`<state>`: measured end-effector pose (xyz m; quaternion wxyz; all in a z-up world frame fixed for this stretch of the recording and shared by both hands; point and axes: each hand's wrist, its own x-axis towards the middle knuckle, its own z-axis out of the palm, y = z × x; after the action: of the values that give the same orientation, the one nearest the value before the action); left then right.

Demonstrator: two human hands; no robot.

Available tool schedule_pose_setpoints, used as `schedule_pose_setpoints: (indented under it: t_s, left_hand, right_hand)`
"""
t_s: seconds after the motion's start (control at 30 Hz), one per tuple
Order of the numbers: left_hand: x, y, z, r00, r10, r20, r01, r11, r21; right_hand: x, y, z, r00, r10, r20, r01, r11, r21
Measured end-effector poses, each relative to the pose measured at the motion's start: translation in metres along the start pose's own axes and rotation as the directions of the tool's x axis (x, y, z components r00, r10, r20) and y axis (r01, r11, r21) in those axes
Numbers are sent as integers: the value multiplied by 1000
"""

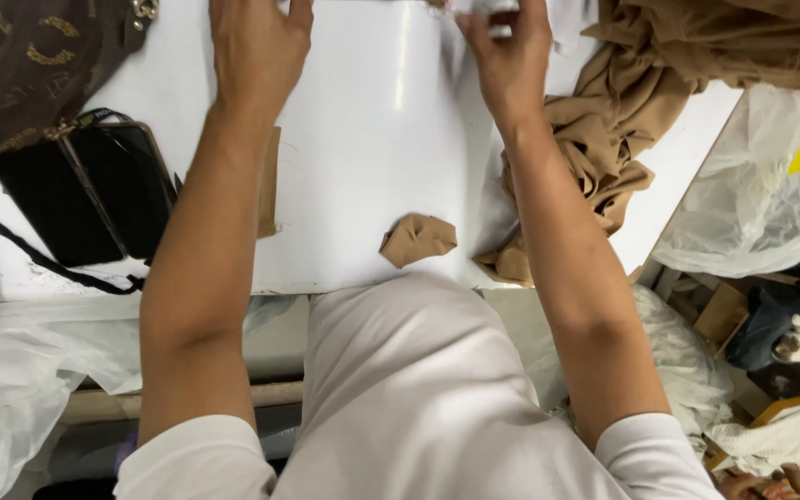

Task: Folding small brown fabric strips and stacking them on a workbench.

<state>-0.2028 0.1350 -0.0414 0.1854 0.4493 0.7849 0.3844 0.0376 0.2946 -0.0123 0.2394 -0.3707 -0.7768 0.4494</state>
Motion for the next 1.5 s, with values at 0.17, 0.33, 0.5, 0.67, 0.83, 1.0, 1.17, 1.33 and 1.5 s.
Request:
schedule_pose_setpoints:
  t_s: [0.17,0.33,0.5,0.67,0.83,1.0,1.17,1.33,1.5]
  left_hand:
    - [-105,35,22,986,83,146,-42,964,-261]
    - [-201,72,52,803,-108,586,123,992,14]
    - [-222,85,65,838,-91,539,30,992,120]
    - [-216,86,65,788,-107,606,112,993,31]
    - [-212,123,36,781,-47,623,275,921,-275]
    - [-219,144,18,727,25,686,561,553,-615]
    - [-223,168,10,699,69,712,617,444,-649]
    - [-231,183,16,728,55,683,544,561,-625]
    - [-238,204,16,749,10,662,473,691,-546]
  right_hand:
    - [-136,6,-28,932,330,149,-329,944,-34]
    - [-243,-18,-20,838,483,255,-442,874,-203]
    - [-260,-18,-23,888,408,214,-350,900,-261]
    - [-249,-7,-7,894,307,325,-125,870,-476]
    - [-254,-11,-31,945,229,231,-272,947,172]
    - [-269,-37,-74,942,252,220,-314,434,845]
    - [-277,-43,-95,819,416,395,-397,-86,914]
    - [-277,-61,-109,814,457,358,-371,-64,927]
    - [-286,-50,-114,808,493,322,-356,-26,934]
